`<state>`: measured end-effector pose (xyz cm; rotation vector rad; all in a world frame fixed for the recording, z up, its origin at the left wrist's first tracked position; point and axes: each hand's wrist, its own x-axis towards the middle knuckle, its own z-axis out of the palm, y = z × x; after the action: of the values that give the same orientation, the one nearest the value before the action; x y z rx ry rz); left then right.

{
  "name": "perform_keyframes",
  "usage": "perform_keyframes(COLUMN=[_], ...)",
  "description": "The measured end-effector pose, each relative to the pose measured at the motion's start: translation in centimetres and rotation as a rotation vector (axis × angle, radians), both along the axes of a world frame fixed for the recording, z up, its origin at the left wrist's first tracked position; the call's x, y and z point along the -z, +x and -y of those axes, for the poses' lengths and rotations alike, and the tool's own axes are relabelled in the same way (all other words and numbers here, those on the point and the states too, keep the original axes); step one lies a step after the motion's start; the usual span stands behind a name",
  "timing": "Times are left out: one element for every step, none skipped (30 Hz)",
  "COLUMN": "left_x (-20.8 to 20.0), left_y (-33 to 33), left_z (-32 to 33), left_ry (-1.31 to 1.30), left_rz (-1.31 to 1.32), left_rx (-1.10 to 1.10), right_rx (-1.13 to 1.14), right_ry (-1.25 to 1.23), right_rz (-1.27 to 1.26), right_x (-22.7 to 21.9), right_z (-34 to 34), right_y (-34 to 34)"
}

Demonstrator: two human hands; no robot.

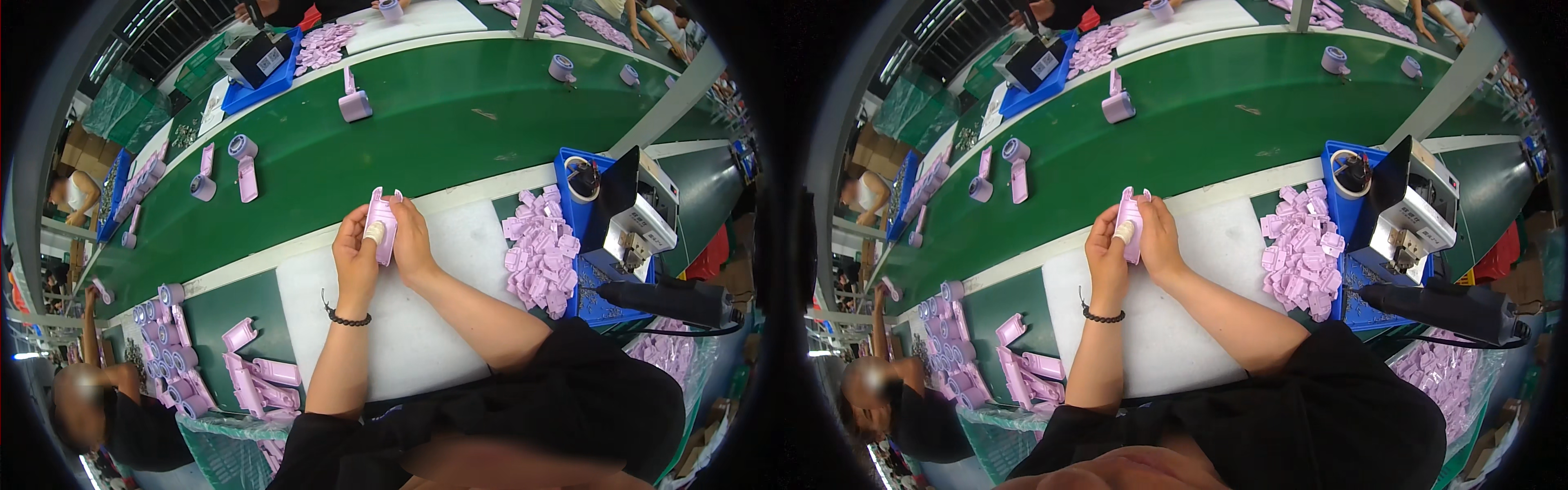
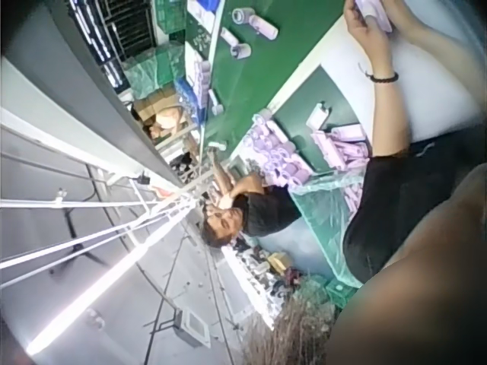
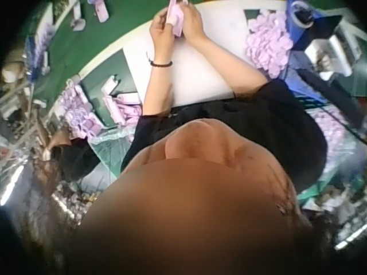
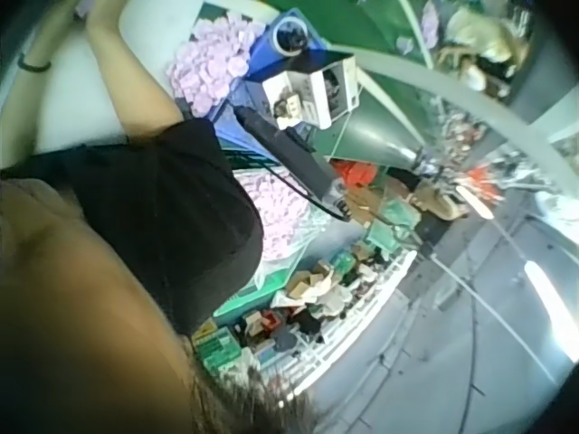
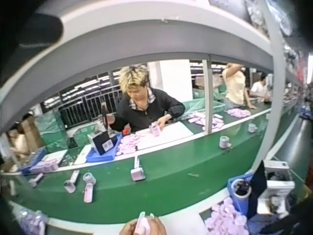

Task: Assembling small handheld fans by connecting components and using a handheld scanner/tool.

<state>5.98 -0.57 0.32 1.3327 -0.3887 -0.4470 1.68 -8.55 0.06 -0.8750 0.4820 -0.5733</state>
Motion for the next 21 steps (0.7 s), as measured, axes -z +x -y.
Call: perform_keyframes(left_x=[0.0, 0.0, 0.0, 0.0, 0.0, 0.0, 0.0, 0.0, -0.1, -0.1, -0.2, -0.3, -0.4, -0.4, -0.4, -0.3, -0.3, -0.2, -0.2, 0.0, 0.2], left_y=[0.0, 0.1, 0.1, 0.0, 0.1, 0.0, 0.0, 0.0, 0.0, 0.0, 0.1, 0.3, 0.5, 0.7, 0.9, 1.2, 1.4, 1.7, 1.8, 1.8, 1.9], left_z=[0.0, 0.0, 0.0, 0.0, 0.0, 0.0, 0.0, 0.0, 0.0, 0.0, -0.1, -0.3, -0.5, -0.6, -0.8, -1.0, -1.1, -1.2, -1.2, -1.2, -1.1], left_ry=[0.000, 0.000, 0.001, 0.000, 0.001, 0.000, -0.001, -0.002, -0.003, -0.003, 0.010, 0.022, 0.034, 0.044, 0.040, -0.056, -0.154, -0.252, -0.350, -0.356, -0.304], left_rz=[-0.001, -0.002, -0.002, -0.003, -0.003, -0.004, -0.006, -0.007, -0.009, -0.012, 0.002, 0.015, 0.028, 0.041, 0.033, -0.042, -0.117, -0.192, -0.268, -0.275, -0.213], left_rx=[-0.001, -0.002, -0.002, -0.003, 0.002, 0.000, -0.001, -0.002, -0.003, 0.008, 0.019, 0.031, 0.043, 0.057, 0.065, 0.100, 0.129, 0.157, 0.186, 0.189, 0.184], right_rx=[0.000, 0.000, 0.000, 0.001, 0.005, 0.008, 0.011, 0.014, 0.018, 0.028, 0.025, 0.023, 0.021, 0.019, 0.026, 0.042, 0.049, 0.056, 0.061, 0.061, 0.029], right_ry=[-0.001, -0.002, -0.004, -0.005, -0.005, -0.009, -0.014, -0.018, -0.023, -0.022, -0.060, -0.099, -0.137, -0.176, -0.179, -0.353, -0.528, -0.703, -0.878, -0.884, -0.745], right_rz=[0.001, 0.001, 0.002, 0.003, 0.003, 0.003, 0.003, 0.003, 0.003, 0.000, -0.014, -0.028, -0.044, -0.061, -0.069, -0.066, -0.061, -0.055, -0.050, -0.058, -0.045], right_x=[0.0, 0.1, 0.1, 0.1, 0.1, 0.0, 0.0, -0.1, -0.1, -0.2, -0.4, -0.5, -0.6, -0.7, -0.7, -0.6, -0.5, -0.4, -0.3, -0.1, 0.0], right_z=[0.0, 0.0, 0.0, 0.0, 0.0, 0.0, -0.1, -0.1, -0.1, -0.1, -0.1, -0.1, -0.1, -0.1, 0.0, 0.0, 0.0, 0.1, 0.2, 0.4, 0.7], right_y=[0.0, 0.1, 0.1, 0.1, 0.1, 0.1, 0.0, 0.0, -0.1, -0.2, -0.2, -0.2, -0.2, -0.2, -0.2, -0.2, -0.3, -0.3, -0.3, -0.3, -0.2])
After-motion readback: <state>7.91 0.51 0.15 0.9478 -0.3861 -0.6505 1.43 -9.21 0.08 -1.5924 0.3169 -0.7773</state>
